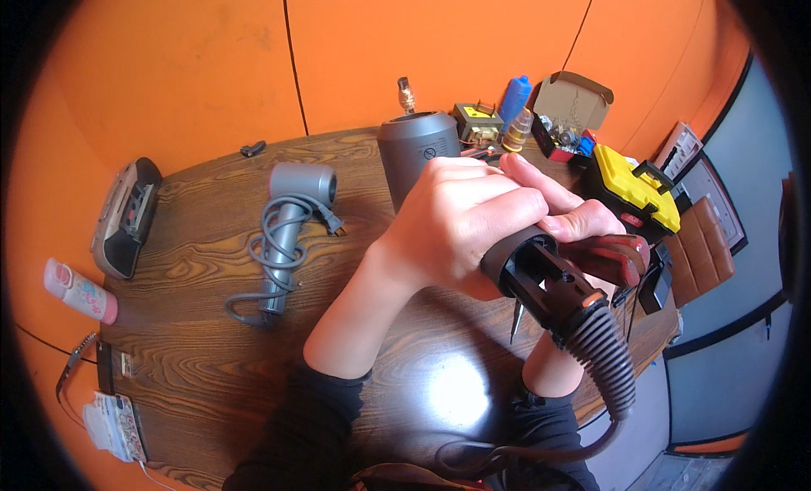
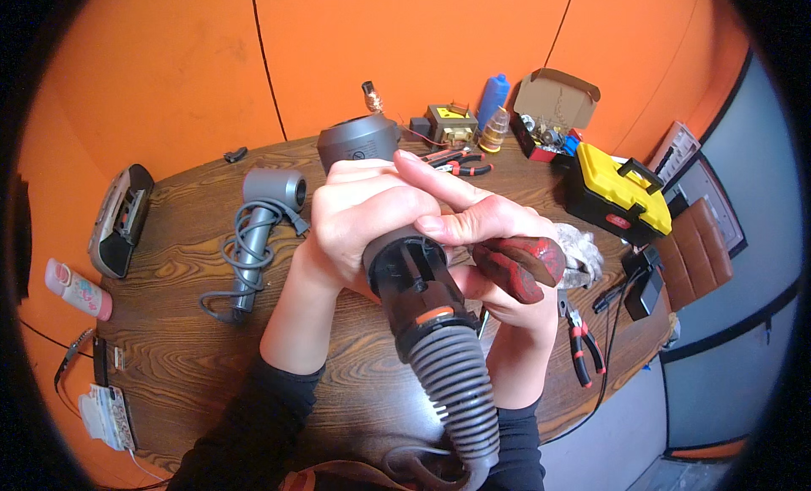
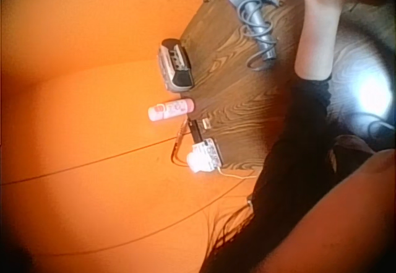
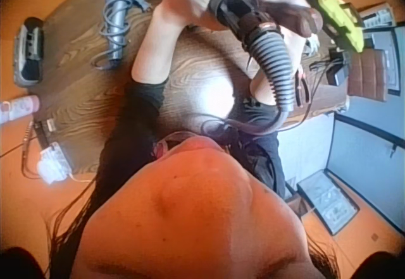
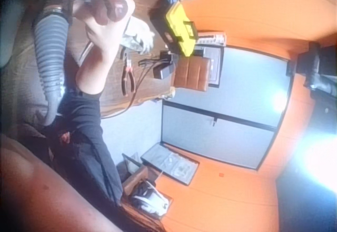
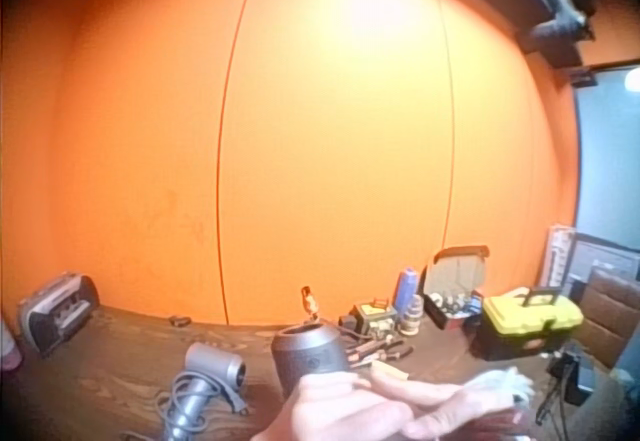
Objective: The person uses a screwdriver to pry and unscrew the handle and nozzle sections of a hairdryer. They remove the outer casing and internal components, placing them on the table.
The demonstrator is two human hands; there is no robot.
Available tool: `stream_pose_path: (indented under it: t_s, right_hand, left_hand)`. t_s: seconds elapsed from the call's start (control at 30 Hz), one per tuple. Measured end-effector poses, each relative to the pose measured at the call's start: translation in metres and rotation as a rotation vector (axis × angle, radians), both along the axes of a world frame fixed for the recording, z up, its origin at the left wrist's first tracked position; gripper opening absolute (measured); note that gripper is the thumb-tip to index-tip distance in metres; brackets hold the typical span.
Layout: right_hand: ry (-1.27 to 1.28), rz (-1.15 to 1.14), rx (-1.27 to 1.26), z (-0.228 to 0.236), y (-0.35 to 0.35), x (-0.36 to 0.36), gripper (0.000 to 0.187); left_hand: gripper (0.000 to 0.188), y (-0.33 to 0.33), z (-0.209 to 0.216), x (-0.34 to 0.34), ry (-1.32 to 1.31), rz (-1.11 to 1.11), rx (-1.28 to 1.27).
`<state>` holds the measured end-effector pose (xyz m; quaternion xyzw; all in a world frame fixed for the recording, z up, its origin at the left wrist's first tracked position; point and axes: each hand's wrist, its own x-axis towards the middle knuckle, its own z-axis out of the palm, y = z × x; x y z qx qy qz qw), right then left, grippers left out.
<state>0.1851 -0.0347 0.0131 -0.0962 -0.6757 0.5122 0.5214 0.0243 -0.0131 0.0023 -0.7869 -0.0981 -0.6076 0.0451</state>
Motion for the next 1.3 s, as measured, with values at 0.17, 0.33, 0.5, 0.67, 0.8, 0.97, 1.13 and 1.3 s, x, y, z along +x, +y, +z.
stream_pose_path:
  t_s: [0.17, 0.33, 0.5, 0.67, 0.8, 0.97, 1.13, 1.3]
  right_hand:
    - [0.035, -0.046, 0.061, -0.002, -0.004, 0.000, 0.037]
    - [0.131, 0.112, 0.217, -0.008, 0.010, 0.002, 0.031]
    - [0.221, 0.240, 0.088, -0.009, 0.006, 0.002, 0.024]
    - [0.321, 0.286, -0.093, -0.006, -0.007, -0.005, 0.026]
    - [0.340, 0.245, -0.219, 0.000, -0.011, -0.009, 0.031]
    - [0.209, 0.044, -0.157, 0.002, -0.013, -0.013, 0.036]
    - [0.201, -0.067, 0.088, -0.005, -0.009, -0.018, 0.030]
    - [0.161, -0.106, 0.127, -0.007, -0.011, -0.016, 0.031]
  left_hand:
    - [0.031, -0.004, 0.003, 0.001, 0.003, -0.011, 0.020]
    - [0.033, -0.013, 0.009, 0.003, 0.034, 0.009, -0.014]
    - [0.043, -0.036, 0.015, 0.000, 0.153, 0.153, -0.107]
    - [0.048, -0.039, 0.018, -0.002, 0.149, 0.164, -0.135]
    - [0.030, -0.031, 0.019, 0.000, 0.053, 0.114, -0.113]
    - [0.034, -0.025, 0.015, -0.001, 0.044, 0.079, -0.182]
    - [0.040, -0.012, 0.013, -0.007, 0.065, -0.071, -0.279]
    - [0.046, -0.004, 0.010, -0.009, 0.064, -0.211, -0.329]
